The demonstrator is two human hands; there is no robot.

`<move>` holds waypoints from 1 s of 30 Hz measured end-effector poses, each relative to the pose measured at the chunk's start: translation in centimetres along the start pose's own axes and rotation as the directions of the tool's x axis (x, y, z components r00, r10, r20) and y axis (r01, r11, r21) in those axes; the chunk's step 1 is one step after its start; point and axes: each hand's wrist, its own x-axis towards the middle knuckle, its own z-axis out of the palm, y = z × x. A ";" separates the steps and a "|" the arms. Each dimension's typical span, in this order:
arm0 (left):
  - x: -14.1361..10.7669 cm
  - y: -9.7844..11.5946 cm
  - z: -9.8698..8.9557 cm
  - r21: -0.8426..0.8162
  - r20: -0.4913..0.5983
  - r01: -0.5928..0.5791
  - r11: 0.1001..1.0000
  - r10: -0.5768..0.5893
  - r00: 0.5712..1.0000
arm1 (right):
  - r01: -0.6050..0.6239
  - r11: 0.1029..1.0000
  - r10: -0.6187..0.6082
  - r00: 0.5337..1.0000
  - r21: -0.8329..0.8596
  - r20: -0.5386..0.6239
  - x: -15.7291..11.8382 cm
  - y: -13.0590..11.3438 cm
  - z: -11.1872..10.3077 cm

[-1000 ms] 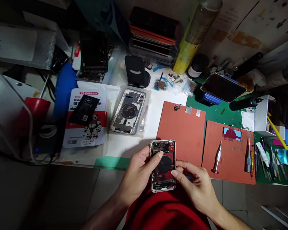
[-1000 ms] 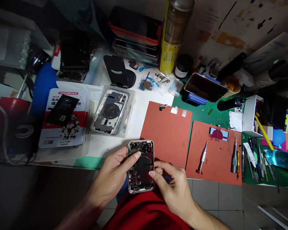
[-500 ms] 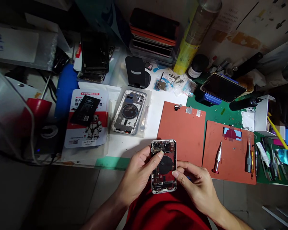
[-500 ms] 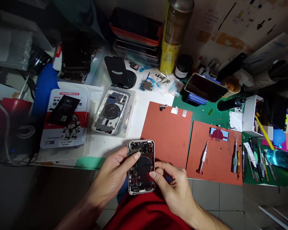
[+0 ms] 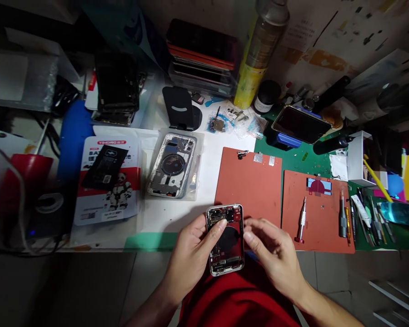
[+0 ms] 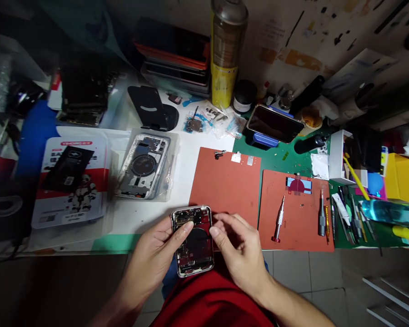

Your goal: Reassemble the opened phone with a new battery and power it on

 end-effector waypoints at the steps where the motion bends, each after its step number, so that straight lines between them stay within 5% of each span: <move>1: -0.1 0.0 0.1 0.033 0.006 -0.007 0.999 0.006 1.000 | 0.024 0.999 -0.022 0.999 0.031 -0.049 0.4 -0.1 0.1; 10: -0.1 -0.7 0.4 0.232 0.021 -0.054 0.971 0.051 0.998 | 0.083 0.989 -0.061 0.982 0.119 -0.178 2.3 -0.1 1.1; 30: 1.6 -0.4 1.8 0.218 0.053 -0.002 0.976 -0.010 0.999 | 0.132 0.991 -0.124 0.947 0.006 -0.296 2.4 -0.1 0.5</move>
